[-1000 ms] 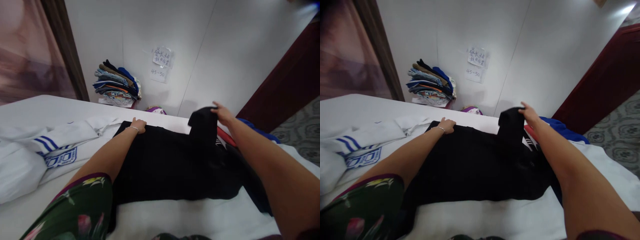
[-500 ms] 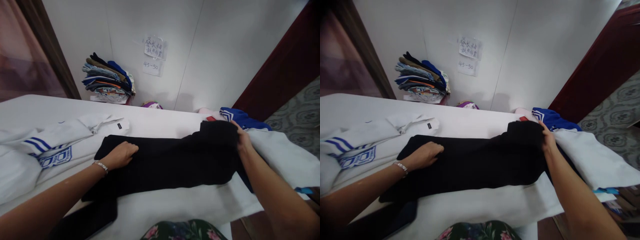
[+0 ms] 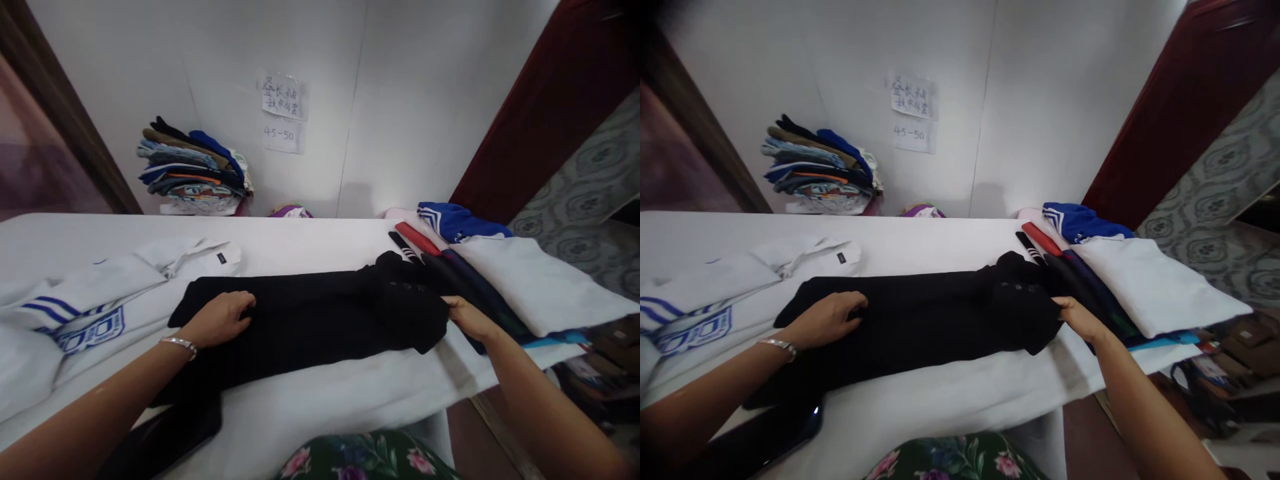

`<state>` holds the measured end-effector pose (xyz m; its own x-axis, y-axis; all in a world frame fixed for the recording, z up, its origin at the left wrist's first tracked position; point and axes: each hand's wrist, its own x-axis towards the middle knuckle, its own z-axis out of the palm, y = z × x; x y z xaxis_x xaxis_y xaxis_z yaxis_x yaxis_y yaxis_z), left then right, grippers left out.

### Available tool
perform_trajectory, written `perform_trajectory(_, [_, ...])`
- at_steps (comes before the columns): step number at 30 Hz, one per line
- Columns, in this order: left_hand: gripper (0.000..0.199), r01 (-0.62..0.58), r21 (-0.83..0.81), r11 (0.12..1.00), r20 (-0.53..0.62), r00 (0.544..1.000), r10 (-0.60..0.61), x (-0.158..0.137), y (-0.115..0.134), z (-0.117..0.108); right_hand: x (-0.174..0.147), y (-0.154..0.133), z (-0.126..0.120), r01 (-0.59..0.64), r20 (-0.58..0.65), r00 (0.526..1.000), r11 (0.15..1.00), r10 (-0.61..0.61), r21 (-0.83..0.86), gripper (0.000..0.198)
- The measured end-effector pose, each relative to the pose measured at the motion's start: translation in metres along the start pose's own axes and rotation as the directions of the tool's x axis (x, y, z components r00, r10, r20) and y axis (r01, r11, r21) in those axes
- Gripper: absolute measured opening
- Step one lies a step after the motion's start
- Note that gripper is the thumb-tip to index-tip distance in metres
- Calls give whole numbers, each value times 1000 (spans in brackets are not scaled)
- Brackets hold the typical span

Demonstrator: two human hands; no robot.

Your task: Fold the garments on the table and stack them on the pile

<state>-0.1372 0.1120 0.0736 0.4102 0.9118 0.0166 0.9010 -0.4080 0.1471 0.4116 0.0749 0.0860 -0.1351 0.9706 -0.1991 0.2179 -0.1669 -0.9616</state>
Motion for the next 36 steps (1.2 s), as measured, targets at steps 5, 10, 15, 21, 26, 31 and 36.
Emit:
perform_trajectory(5, [44,80,-177,981,-51,995,-90,10,0,-7,25,-33,-16,128,-64,991,977,-119,171,39])
perform_trajectory(10, [54,60,-87,994,-161,984,-74,31,-15,6,91,-49,4,-114,-258,963,984,76,-137,48])
perform_trajectory(15, [60,82,1,997,-182,980,-81,40,-23,23,146,-43,41,-133,-339,940,954,36,-268,67])
perform_trajectory(21, [58,202,3,979,-105,974,-201,44,-28,25,182,-36,32,38,-453,876,960,-165,-276,52])
perform_trajectory(26, [58,293,12,956,-16,956,-293,53,-35,35,198,-4,18,15,-541,827,968,-153,-251,49])
perform_trajectory(31, [54,290,45,956,-1,957,-290,59,-37,41,208,24,24,-21,-523,846,973,-105,-229,45])
perform_trajectory(36, [53,317,62,947,-67,948,-313,57,-34,38,206,28,21,11,-488,867,983,-99,-181,55])
